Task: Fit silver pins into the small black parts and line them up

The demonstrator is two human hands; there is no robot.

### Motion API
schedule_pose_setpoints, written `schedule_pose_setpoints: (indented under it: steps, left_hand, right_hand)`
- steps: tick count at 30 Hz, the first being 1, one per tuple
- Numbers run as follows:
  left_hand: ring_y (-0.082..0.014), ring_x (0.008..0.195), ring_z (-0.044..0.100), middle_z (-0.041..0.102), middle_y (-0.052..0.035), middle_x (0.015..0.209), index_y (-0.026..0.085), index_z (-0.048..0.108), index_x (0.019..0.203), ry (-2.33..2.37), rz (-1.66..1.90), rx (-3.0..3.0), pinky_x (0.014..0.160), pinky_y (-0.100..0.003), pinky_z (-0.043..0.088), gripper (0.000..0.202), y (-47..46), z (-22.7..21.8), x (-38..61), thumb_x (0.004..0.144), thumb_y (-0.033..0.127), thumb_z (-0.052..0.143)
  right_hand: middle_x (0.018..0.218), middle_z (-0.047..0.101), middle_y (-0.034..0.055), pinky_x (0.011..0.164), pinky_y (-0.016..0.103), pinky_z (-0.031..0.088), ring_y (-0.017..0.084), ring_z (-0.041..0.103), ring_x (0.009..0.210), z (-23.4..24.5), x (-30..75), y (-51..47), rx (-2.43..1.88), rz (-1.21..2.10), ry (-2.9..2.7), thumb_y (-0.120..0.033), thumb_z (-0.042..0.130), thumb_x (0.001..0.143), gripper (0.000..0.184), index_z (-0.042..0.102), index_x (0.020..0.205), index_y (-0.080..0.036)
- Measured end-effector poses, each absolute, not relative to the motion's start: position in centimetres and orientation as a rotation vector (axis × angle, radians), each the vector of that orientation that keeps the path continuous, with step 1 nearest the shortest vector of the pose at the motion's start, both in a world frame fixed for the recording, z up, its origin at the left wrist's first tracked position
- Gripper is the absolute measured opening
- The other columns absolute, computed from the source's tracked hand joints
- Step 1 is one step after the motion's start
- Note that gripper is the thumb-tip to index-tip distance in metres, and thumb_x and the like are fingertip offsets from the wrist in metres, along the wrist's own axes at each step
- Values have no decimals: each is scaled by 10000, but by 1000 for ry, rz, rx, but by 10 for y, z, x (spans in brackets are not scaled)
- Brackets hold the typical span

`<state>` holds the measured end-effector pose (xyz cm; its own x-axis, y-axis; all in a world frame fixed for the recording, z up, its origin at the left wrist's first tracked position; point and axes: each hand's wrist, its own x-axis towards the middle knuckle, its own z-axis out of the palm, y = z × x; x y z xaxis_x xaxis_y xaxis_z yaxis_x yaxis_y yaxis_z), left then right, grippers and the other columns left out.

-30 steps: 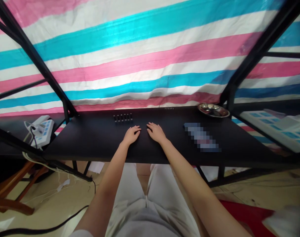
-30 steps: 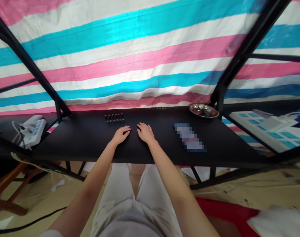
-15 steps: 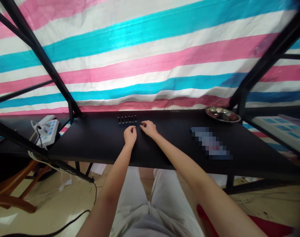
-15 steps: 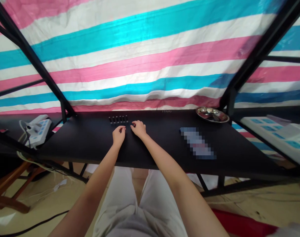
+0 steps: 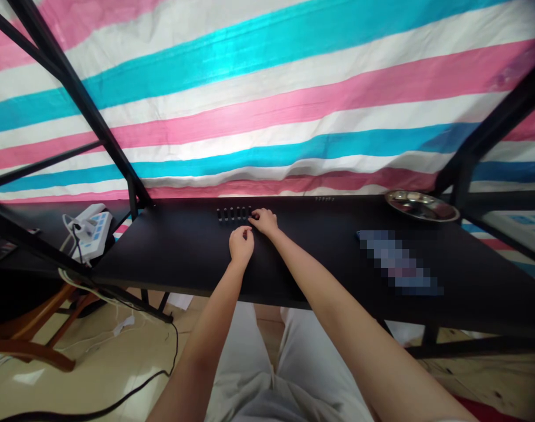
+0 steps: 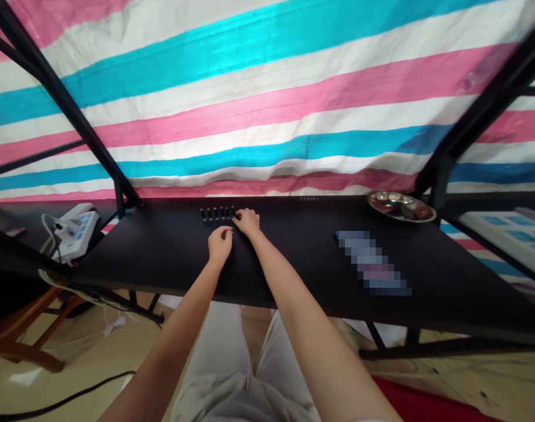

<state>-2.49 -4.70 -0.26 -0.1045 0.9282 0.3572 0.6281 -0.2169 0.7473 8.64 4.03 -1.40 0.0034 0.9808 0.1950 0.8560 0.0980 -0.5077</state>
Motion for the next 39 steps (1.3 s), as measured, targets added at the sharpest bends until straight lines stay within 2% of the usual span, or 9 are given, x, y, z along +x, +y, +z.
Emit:
schedule_pose_setpoints:
  steps: [10,16,19,24,28,31,34,37,39]
  left_hand:
    - [-167,840,599,670,-48,873,173,628,888,1698,1257,1816,859,-308,445,205,-49,-3,-26,809,184,439]
    - [-138,781,599,646,-43,853,172,495,1128,1575,1416,1728,801,-272,455,349,-48,-5,-23,841,366,454]
    - [-115,721,584,631,-28,840,174,444,1188,1429,1435,1774,724,-239,456,436,-52,-3,-20,815,393,498]
    - [-82,654,550,612,6,763,196,528,1111,1230,1379,1893,645,-197,435,396,-62,0,-12,763,375,583]
    - [-84,637,541,619,-8,747,171,602,965,1158,1425,1914,602,-199,426,275,-63,-3,-9,767,361,583]
    - [-90,626,550,628,-24,757,161,610,897,1124,1458,1913,574,-204,421,220,-60,-7,-9,794,346,551]
    - [-91,610,570,629,-28,764,162,592,921,1076,1465,1859,582,-208,440,194,-57,-9,-9,804,308,539]
    - [-98,625,604,637,-37,798,162,566,933,1040,1467,1770,631,-224,471,167,-56,-9,-9,807,266,532]
    - [-107,661,627,634,-40,822,165,551,931,1015,1451,1739,671,-236,484,152,-56,-9,-8,812,254,523]
  right_hand:
    - [899,633,34,745,309,353,194,528,895,-13,89,35,-1718,352,-1885,-351,548,775,192,645,871,-216]
    - [823,622,32,713,286,324,174,528,819,-10,109,-4,-1503,227,-2002,-309,494,813,178,607,883,-191]
    - [818,621,43,740,302,298,182,522,813,-5,123,-32,-1458,96,-2054,-312,470,832,193,603,891,-185]
    - [853,627,80,770,323,270,202,519,831,-2,140,-62,-1488,-75,-2058,-295,429,856,227,603,921,-163]
    - [797,625,69,750,326,276,190,527,775,-5,144,-68,-1419,-142,-2007,-265,452,839,189,607,866,-160]
    - [725,603,41,721,315,301,168,530,700,-7,145,-67,-1359,-72,-1903,-265,468,823,170,606,833,-167]
    - [754,601,45,683,302,344,157,525,650,-11,147,-63,-1334,65,-1693,-316,451,826,215,599,876,-169]
    - [828,612,78,685,300,382,177,543,710,-13,149,-61,-1308,197,-1494,-376,387,848,289,590,858,-171]
    - [791,606,74,689,296,391,183,544,730,-12,149,-61,-1298,300,-1438,-420,335,866,351,577,783,-180]
